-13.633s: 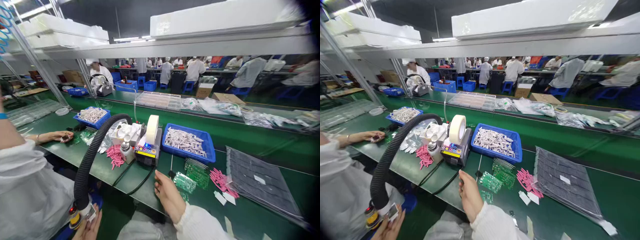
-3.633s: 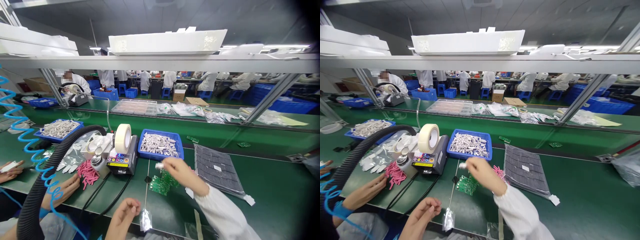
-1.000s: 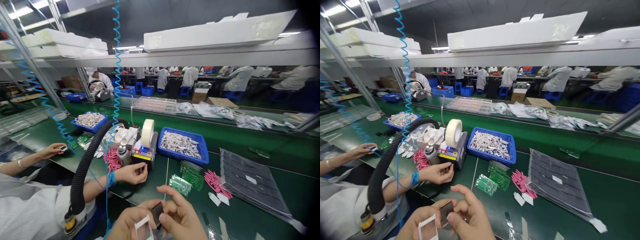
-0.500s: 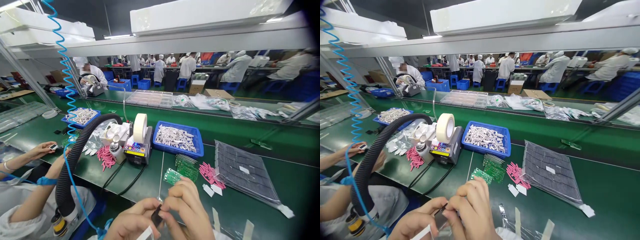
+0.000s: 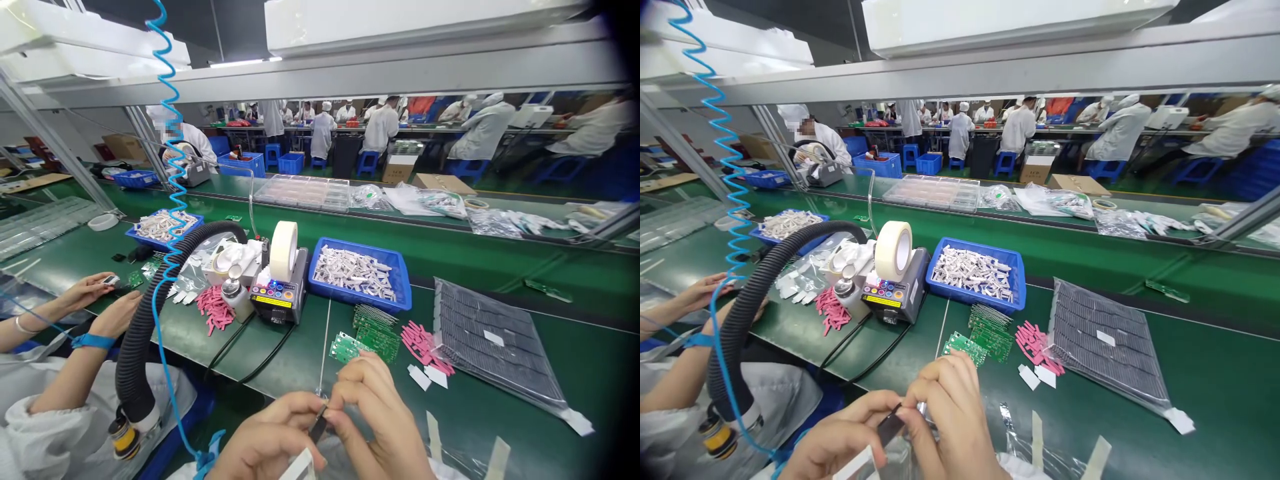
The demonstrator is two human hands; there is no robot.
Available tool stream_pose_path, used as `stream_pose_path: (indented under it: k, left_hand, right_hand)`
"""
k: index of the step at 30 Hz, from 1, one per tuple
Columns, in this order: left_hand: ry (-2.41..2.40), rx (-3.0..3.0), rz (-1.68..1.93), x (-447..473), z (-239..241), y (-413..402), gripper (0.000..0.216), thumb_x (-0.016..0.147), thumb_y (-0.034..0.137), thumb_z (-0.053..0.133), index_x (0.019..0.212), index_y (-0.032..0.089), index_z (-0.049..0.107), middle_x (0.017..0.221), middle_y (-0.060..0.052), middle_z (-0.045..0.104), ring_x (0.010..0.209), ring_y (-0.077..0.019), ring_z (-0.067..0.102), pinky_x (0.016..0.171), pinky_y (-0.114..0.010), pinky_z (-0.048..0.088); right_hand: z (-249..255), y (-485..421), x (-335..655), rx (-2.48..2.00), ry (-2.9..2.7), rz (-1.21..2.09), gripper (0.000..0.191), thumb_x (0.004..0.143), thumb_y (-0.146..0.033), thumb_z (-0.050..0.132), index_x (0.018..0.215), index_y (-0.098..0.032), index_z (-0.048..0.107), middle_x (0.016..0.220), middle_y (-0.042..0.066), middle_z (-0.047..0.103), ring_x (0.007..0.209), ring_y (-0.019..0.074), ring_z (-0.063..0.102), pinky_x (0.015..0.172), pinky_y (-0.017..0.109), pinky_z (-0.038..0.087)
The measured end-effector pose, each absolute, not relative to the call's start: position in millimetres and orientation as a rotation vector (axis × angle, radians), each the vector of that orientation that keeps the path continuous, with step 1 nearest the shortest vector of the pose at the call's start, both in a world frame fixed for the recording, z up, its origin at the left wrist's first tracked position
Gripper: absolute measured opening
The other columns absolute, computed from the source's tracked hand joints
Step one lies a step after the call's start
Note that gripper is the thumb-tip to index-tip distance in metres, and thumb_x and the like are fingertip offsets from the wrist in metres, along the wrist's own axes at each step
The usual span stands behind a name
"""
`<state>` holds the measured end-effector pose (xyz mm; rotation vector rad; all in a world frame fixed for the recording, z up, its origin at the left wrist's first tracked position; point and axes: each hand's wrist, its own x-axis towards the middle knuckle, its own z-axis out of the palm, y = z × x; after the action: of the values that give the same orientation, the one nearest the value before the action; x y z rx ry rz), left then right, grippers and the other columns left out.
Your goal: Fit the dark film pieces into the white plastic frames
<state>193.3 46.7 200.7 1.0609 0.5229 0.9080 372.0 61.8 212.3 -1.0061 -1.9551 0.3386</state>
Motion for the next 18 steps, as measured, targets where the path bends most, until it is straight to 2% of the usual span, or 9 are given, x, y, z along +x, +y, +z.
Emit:
stream_pose_path:
  k: [8,15,18]
  left_hand:
    - [0.561,1.045,0.962,193.2,197.8,47.5,0.028,0.071,0.046,0.062,0.088,0.026,0.073,0.117,-0.011,0.057,0.112,-0.0303,0.051,0.097,-0.040,0.035]
    - [0.566,1.073,0.982,192.0,195.7,48.4,0.030,0.070,0.047,0.062,0.089,0.026,0.073,0.115,-0.011,0.058,0.110,-0.0277,0.053,0.095,-0.038,0.036]
    - [0.608,1.007,0.977,193.1,189.9,50.0,0.024,0.067,0.042,0.068,0.084,0.026,0.074,0.114,-0.010,0.060,0.113,-0.0277,0.051,0.097,-0.038,0.035]
  right_hand:
    - [207.9,60.9,368.4,-1.068,-1.937,0.406,0.010,0.086,-0.015,0.046,0.079,-0.021,0.046,0.074,0.001,0.050,0.073,0.0167,0.048,0.069,0.033,0.039]
    - [208.2,61.2,367.1,-1.106,-1.980,0.384,0.010,0.088,-0.015,0.043,0.081,-0.021,0.045,0.077,0.001,0.049,0.075,0.0172,0.047,0.076,0.037,0.038]
    - [206.4,63.6,365.5,-1.115,-2.013,0.413,0.010,0.089,-0.014,0.039,0.082,-0.020,0.043,0.080,0.002,0.048,0.077,0.0178,0.046,0.077,0.037,0.038]
